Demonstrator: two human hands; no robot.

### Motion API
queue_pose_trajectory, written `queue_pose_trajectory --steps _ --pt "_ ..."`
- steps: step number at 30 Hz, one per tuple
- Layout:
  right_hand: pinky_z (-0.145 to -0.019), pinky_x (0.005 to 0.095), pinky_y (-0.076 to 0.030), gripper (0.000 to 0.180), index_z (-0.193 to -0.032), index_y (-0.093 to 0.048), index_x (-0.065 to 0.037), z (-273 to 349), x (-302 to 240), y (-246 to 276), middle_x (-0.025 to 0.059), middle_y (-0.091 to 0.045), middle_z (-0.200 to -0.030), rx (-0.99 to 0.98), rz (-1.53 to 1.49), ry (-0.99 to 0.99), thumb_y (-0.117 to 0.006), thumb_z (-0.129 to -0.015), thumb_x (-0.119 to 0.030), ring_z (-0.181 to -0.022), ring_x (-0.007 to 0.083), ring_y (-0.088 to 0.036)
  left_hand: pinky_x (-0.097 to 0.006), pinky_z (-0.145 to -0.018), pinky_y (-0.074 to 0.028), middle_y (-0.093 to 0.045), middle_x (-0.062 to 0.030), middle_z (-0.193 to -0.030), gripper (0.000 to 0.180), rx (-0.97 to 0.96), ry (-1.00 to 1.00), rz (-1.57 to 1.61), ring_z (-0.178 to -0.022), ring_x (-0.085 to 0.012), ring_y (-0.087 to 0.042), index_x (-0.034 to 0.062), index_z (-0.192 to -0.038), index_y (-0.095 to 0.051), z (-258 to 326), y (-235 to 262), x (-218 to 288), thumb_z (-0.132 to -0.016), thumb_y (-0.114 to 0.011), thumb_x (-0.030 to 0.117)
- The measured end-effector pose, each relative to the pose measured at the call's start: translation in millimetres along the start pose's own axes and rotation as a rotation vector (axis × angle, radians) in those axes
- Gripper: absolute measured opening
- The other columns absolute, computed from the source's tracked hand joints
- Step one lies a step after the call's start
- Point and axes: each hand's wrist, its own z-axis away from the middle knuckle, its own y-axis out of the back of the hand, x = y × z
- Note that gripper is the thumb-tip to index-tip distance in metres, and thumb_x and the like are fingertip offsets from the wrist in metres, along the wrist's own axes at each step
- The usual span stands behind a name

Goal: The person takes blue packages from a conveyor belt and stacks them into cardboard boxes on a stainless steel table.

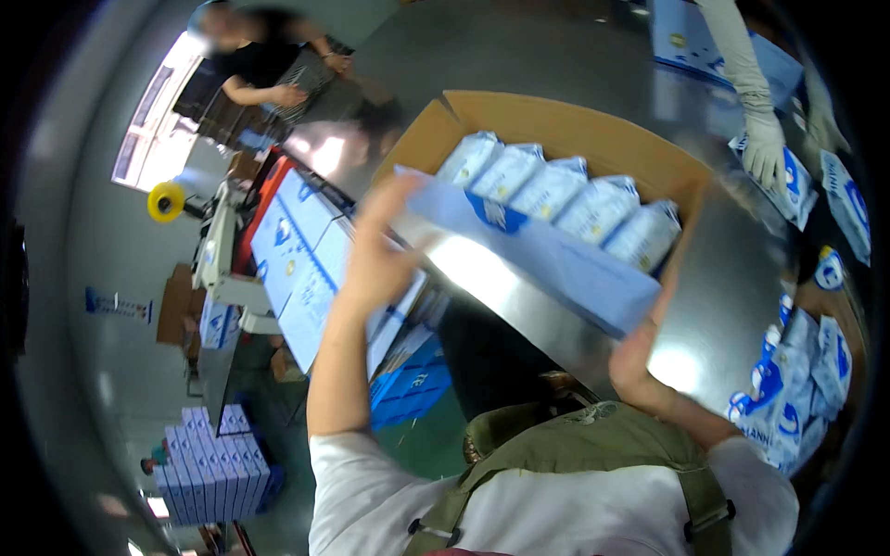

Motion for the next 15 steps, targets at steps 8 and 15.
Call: queue_pose_trajectory --steps 8,15 --pt "-0.105 0.0353 -0.036 0.057 -0.138 -0.045 -0.006 -176 46 -169 0.0142 -0.054 -0.134 -1.131 0.215 -0.259 -0.059 -0.092 -0.036 -0.123 0.0258 -0.05 -0.041 -0.104 -0.039 -0.052 -0.02 -0.135 0.099 -0.07 1.651 -0.823 -0.125 -0.0313 -0.05 -0.0004 -0.128 -0.055 188 132 -212 -0.062 -0.073 0.071" --pt "-0.089 0.035 -0.048 0.046 -0.124 -0.058 -0.003 -49 25 -114 0.0147 -0.065 -0.114 -1.235 0.344 -0.213 -0.068 -0.083 -0.024 -0.102 0.0241 -0.061 -0.041 -0.099 -0.042 -0.059 -0.0193 -0.123 0.087 0.532 1.605 -0.483 -0.12 -0.0313 -0.053 -0.0056 -0.113 -0.062 254 148 -265 -0.06 -0.08 0.061"
